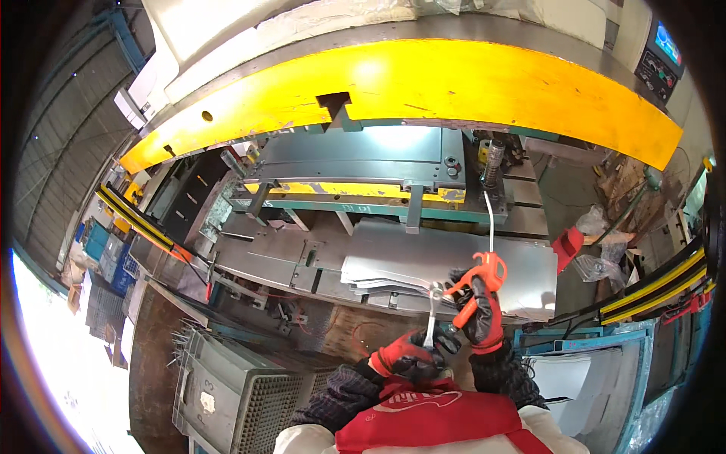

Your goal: Operating an industrial press machine to cut or shape metal sheets.

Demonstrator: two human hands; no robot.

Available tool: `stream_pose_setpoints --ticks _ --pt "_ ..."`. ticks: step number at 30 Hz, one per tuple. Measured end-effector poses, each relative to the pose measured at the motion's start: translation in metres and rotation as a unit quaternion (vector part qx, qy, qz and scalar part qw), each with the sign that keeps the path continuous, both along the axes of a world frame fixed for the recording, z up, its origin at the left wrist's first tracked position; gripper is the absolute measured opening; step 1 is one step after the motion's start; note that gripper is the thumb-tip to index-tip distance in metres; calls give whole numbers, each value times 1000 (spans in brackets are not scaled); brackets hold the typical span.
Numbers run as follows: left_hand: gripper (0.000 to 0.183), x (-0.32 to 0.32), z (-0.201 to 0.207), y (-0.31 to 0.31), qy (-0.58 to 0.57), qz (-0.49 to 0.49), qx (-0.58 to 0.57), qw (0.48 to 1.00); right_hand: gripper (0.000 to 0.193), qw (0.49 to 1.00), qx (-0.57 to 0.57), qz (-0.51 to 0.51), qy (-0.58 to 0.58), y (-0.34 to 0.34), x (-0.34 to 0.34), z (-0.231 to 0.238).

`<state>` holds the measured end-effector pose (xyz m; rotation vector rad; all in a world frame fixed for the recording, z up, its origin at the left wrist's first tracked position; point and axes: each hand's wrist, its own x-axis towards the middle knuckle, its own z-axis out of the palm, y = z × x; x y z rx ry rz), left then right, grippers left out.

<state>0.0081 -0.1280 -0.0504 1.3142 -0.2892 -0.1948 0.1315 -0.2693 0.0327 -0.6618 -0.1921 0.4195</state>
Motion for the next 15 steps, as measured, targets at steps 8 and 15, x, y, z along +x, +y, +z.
stream_pose_setpoints --ticks 8,15 --pt "32 -13 58 9 70 216 17 974 21 967 -218 125 -46 63 51 -35" --pt "23 -40 23 31 167 256 -253 918 20 974 -181 105 -85 78 63 -26"
